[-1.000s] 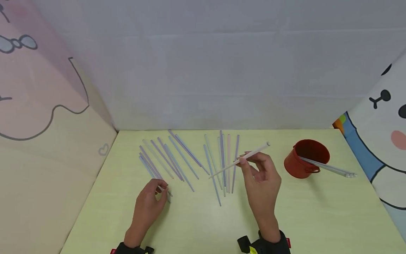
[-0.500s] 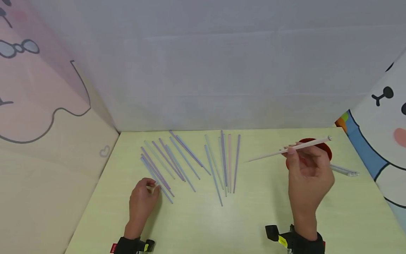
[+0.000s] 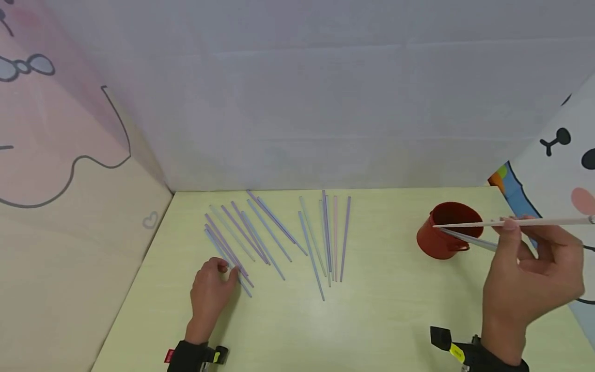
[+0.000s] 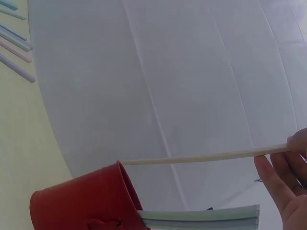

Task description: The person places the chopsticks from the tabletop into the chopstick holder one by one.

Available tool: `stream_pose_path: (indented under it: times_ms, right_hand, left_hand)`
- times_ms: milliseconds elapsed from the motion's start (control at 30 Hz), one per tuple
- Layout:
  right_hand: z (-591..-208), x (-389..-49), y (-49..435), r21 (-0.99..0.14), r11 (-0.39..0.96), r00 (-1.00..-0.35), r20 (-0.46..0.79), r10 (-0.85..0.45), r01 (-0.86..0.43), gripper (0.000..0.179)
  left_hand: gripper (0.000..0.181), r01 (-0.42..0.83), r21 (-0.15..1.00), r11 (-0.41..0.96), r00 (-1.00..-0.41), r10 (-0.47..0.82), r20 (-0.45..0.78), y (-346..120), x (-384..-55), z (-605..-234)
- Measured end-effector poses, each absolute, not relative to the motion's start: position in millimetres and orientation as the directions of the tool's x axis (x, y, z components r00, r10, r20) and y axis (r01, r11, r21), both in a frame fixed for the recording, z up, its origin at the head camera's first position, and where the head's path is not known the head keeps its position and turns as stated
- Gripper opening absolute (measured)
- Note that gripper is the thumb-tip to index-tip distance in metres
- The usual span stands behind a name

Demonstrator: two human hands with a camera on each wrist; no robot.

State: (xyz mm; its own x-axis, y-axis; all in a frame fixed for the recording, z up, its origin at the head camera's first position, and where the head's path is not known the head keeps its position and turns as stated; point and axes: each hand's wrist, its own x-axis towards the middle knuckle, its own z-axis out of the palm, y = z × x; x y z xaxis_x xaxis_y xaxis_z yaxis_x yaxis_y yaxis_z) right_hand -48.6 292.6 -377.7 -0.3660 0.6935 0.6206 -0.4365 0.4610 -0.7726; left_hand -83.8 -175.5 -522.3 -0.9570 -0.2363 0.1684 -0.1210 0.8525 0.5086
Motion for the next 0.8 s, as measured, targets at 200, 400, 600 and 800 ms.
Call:
stream_pose_path:
  times_ms: [200, 400, 600, 800]
  right_hand:
    - [-390.9, -44.2, 312.0, -0.770, 0.623, -0.403, 0.618, 0.675, -0.136, 0.027]
    - [-398.4, -41.0, 317.8, -0.751, 0.658, -0.431, 0.611, 0.663, -0.053, 0.030]
    - [-405.1, -41.4, 323.5, -0.730, 0.677, -0.430, 0.643, 0.633, -0.094, 0.030]
    - [-409.1, -40.6, 323.7, -0.732, 0.676, -0.437, 0.637, 0.635, -0.084, 0.031]
  left_hand:
    - [0.031, -0.122, 0.481, 0.868, -0.956, -0.233, 0.177, -173.5, -84.3, -522.3]
    - [0.032, -0.125, 0.475, 0.871, -0.957, -0.231, 0.173, -173.4, -83.7, -522.9]
    - [0.031, -0.146, 0.478, 0.866, -0.958, -0.245, 0.151, -174.9, -81.5, -524.6]
    - [0.027, -0.152, 0.486, 0.861, -0.959, -0.248, 0.140, -175.9, -80.8, -522.2]
